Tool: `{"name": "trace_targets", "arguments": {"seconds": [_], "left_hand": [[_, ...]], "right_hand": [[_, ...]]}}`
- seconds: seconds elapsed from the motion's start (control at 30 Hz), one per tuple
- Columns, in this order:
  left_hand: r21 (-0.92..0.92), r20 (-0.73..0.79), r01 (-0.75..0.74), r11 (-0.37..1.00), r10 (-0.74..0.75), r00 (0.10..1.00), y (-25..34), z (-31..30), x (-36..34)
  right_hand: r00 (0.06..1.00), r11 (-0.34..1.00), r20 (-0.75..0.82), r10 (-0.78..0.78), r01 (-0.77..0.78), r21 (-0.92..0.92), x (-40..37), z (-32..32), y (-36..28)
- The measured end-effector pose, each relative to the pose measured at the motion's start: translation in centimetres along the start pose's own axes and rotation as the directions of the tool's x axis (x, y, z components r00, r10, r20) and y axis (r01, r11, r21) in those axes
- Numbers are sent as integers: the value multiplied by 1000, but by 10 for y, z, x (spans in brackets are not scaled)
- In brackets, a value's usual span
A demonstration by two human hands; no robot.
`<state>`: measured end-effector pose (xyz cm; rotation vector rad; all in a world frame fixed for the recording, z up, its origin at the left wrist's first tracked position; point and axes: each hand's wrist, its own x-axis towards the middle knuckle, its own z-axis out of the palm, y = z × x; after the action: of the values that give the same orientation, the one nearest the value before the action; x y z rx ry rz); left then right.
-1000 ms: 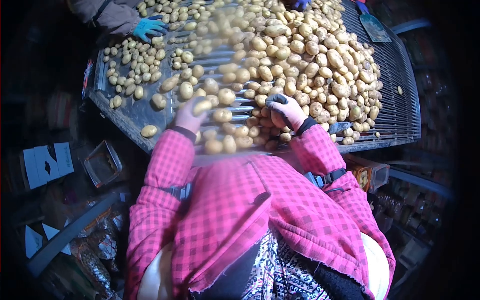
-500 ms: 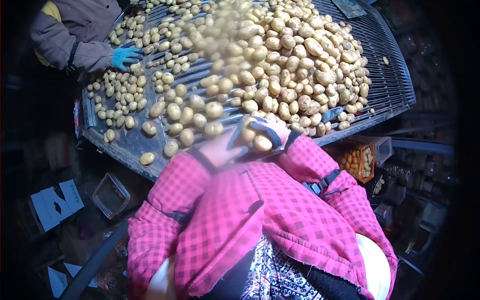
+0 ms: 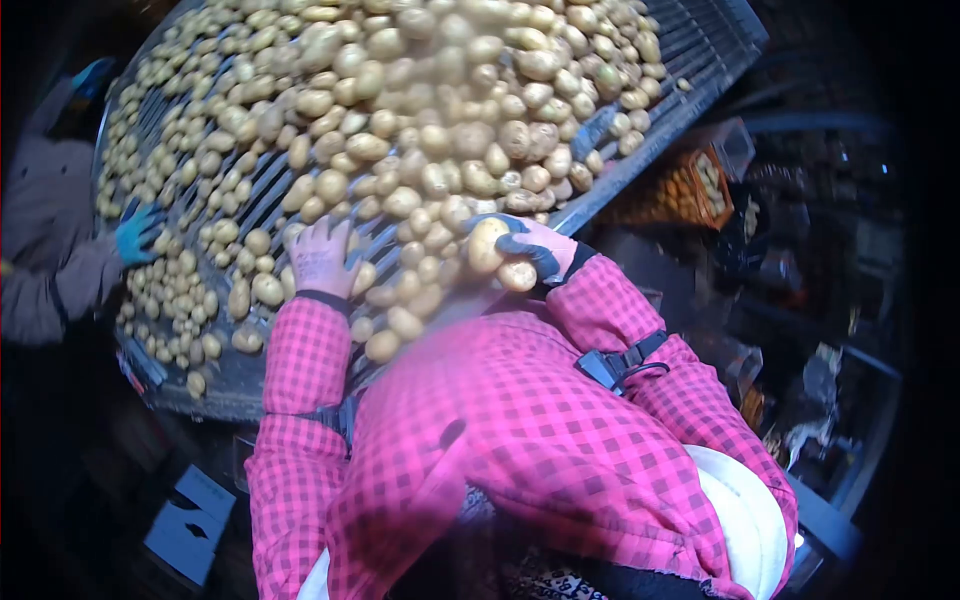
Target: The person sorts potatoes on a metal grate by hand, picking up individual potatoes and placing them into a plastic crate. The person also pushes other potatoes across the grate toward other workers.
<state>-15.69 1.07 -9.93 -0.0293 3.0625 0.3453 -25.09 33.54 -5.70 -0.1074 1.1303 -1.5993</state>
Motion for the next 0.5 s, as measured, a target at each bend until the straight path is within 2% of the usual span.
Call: {"name": "trace_targets", "arguments": {"seconds": [0.03, 0.13, 0.2, 0.23, 0.27, 0.33, 0.37, 0.5], "left_hand": [[-28, 44, 3, 1000, -1, 999, -2, 1, 4], [-23, 43, -39, 999, 40, 998, -13, 12, 9], [-49, 104, 28, 998, -22, 994, -13, 16, 13], [-73, 74, 24, 997, -18, 997, -14, 21, 13], [-95, 40, 22, 995, -18, 999, -15, 25, 12], [-70, 94, 77, 995, -70, 993, -9, 16, 14], [-80, 97, 85, 993, -77, 992, -9, 16, 15], [-159, 67, 107, 982, -98, 993, -5, 14, 17]], "right_hand": [[1000, 1000, 10, -13, 13, -15, -1, -4, 3], [998, 998, 11, -61, 61, 20, -3, 0, -1], [998, 995, -9, -66, 66, 81, -2, -7, 8], [998, 992, -14, -67, 69, 107, -2, -9, 9], [994, 982, -35, -101, 106, 156, -3, -6, 8], [983, 952, -64, -171, 181, 247, -7, 8, 1], [980, 953, -16, -196, 195, 233, -4, 0, 10], [988, 939, -78, -132, 150, 310, -8, 7, 0]]}}
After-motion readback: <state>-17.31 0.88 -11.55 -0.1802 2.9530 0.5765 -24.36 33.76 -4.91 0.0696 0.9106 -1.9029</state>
